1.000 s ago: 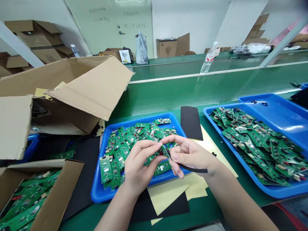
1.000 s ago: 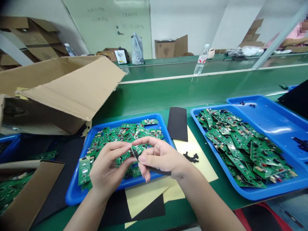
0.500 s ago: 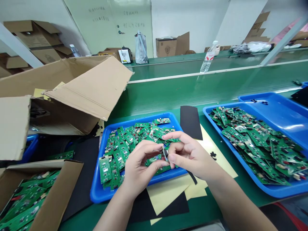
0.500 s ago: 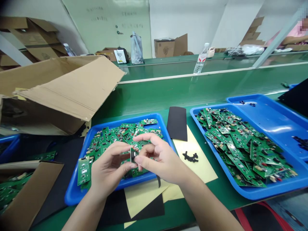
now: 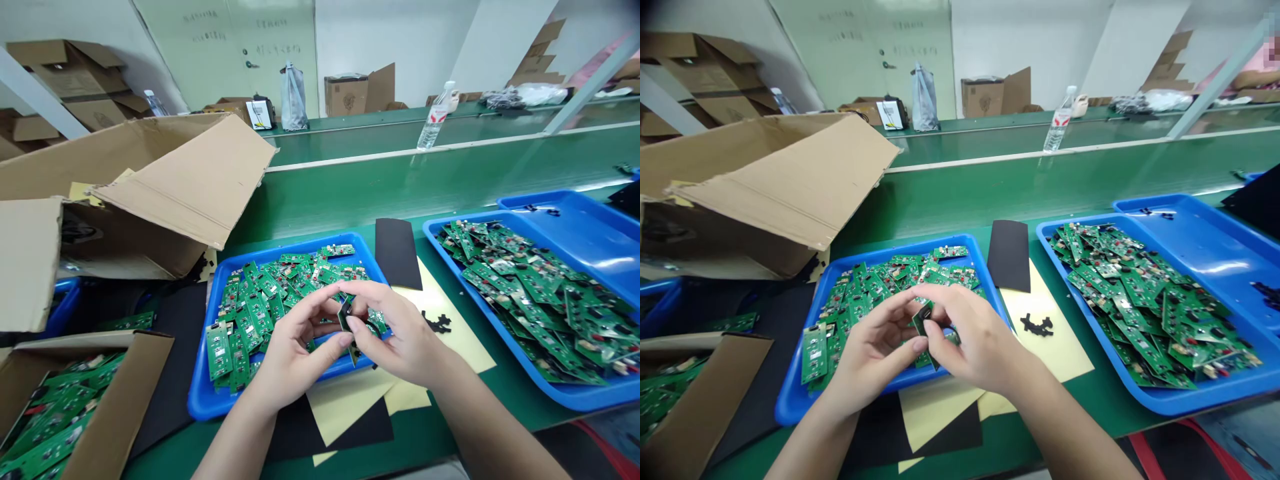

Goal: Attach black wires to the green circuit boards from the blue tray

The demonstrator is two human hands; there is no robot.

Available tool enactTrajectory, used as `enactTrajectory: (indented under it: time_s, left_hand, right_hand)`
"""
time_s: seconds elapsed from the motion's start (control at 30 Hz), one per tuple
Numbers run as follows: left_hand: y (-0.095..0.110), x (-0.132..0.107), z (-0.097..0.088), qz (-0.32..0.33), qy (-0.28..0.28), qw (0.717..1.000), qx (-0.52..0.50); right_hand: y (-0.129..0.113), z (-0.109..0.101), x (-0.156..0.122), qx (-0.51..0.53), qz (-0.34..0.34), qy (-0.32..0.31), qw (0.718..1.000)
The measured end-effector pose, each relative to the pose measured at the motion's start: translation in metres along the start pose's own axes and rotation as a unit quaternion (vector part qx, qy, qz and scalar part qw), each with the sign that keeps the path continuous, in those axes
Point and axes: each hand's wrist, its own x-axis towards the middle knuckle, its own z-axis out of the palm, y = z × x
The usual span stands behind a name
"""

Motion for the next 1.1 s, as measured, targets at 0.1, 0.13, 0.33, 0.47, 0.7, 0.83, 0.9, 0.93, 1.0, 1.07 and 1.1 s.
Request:
enactTrajectory:
  time_s: [0.1,0.13,0.33,0.47,0.7,0.83,0.9,0.93,1.0,1.07,1.1]
  left_hand:
    - [0.002,0.0,0.001,0.014,-0.003,0.999,0.037]
    - [0.002,0.0,0.002,0.019,0.001,0.998,0.056]
    - [-0.004,0.001,0.006,0.072,0.069,0.973,0.207]
    - [-0.009,0.001,0.007,0.087,0.092,0.959,0.252]
    - [-0.014,0.0,0.008,0.111,0.103,0.937,0.314]
    - [-0.015,0.001,0.008,0.106,0.092,0.942,0.306]
    - [-0.014,0.002,0.008,0.094,0.086,0.947,0.296]
    - [-0.014,0.002,0.008,0.087,0.083,0.949,0.293]
    - [-0.015,0.003,0.008,0.077,0.088,0.952,0.284]
    - [-0.016,0.003,0.007,0.081,0.114,0.957,0.255]
    - [-0.016,0.003,0.006,0.083,0.133,0.96,0.234]
  right_hand:
    - [0.0,0.0,0.0,-0.025,-0.019,-0.003,1.0]
    - [0.0,0.001,0.0,-0.03,-0.021,-0.006,0.999]
    - [0.001,0.007,0.001,-0.098,-0.013,-0.014,0.995]
    - [0.001,0.009,0.001,-0.098,0.008,-0.02,0.995]
    - [0.004,0.009,-0.001,-0.094,0.042,-0.052,0.993]
    - [0.002,0.01,0.0,-0.119,0.039,-0.042,0.991]
    - [0.001,0.011,0.0,-0.135,0.032,-0.038,0.99]
    - [0.001,0.012,0.0,-0.145,0.026,-0.037,0.988]
    - [0.002,0.012,0.0,-0.174,0.012,-0.027,0.984]
    - [0.004,0.011,0.001,-0.21,0.016,0.0,0.978]
    - [0.006,0.01,0.001,-0.218,0.031,0.016,0.975]
